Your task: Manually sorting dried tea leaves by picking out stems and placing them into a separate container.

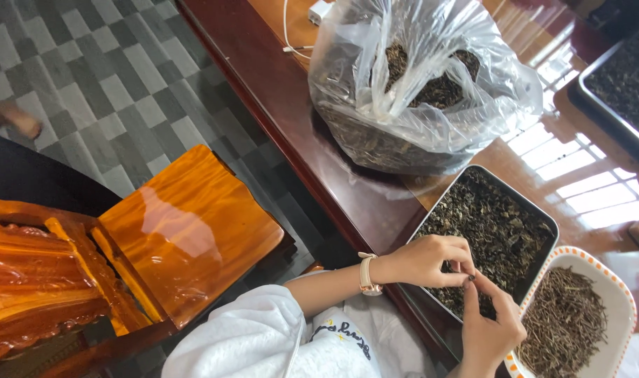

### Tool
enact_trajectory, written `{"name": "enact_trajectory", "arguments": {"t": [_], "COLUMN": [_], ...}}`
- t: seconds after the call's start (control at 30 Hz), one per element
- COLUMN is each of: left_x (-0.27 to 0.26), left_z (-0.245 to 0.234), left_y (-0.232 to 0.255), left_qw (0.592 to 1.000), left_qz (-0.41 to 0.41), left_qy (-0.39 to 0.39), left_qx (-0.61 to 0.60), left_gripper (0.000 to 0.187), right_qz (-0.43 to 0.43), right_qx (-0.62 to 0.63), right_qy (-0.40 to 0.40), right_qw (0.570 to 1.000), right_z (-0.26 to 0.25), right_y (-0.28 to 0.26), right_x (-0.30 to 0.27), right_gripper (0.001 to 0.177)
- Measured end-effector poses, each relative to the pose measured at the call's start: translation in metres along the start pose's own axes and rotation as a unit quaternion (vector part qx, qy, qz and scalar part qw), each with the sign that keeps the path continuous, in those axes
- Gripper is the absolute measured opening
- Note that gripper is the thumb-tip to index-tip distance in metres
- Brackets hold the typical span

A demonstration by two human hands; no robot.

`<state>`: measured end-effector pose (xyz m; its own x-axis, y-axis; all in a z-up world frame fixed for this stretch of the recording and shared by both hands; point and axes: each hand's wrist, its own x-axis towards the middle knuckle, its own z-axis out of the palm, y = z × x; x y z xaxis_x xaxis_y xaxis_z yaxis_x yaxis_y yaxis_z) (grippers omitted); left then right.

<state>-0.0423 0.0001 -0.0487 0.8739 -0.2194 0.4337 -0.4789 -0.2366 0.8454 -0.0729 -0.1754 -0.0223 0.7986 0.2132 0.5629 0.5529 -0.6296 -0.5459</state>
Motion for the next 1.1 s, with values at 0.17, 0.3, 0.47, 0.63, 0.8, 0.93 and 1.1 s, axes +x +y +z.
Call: {"name": "enact_trajectory", "arguments": {"t": [0.17, 0.3, 0.47, 0.63, 0.8, 0.93, 1.1], "left_x": [-0.001, -0.001, -0.001, -0.002, -0.003, -0.002, -0.002], "left_z": [0.001, 0.001, 0.001, -0.001, 0.001, 0.001, -0.002], "left_y": [-0.004, -0.004, -0.006, -0.006, -0.007, -0.007, -0.002], "left_qw": [1.0, 0.999, 0.997, 0.993, 0.996, 0.996, 0.995], "left_qz": [0.004, 0.017, 0.037, 0.046, 0.068, 0.065, 0.088], "left_qy": [0.001, 0.005, 0.0, -0.019, -0.029, -0.032, -0.032], "left_qx": [-0.01, -0.029, -0.072, -0.107, -0.057, -0.042, -0.042], "left_gripper": [0.007, 0.008, 0.009, 0.01, 0.012, 0.012, 0.008], "right_qz": [0.038, 0.026, 0.032, 0.011, -0.008, -0.026, -0.051], "right_qx": [-0.033, -0.014, 0.016, 0.032, -0.005, -0.035, -0.057], "right_qy": [-0.004, -0.016, -0.039, -0.039, -0.047, -0.038, -0.061], "right_qw": [0.999, 0.999, 0.999, 0.999, 0.999, 0.998, 0.995], "right_z": [0.005, 0.003, 0.008, 0.003, -0.005, -0.006, -0.011], "right_y": [0.03, 0.039, 0.06, 0.053, 0.042, 0.033, 0.025], "right_x": [-0.011, -0.012, -0.02, -0.017, -0.015, -0.011, -0.008], "right_gripper": [0.008, 0.008, 0.006, 0.007, 0.005, 0.005, 0.006]}}
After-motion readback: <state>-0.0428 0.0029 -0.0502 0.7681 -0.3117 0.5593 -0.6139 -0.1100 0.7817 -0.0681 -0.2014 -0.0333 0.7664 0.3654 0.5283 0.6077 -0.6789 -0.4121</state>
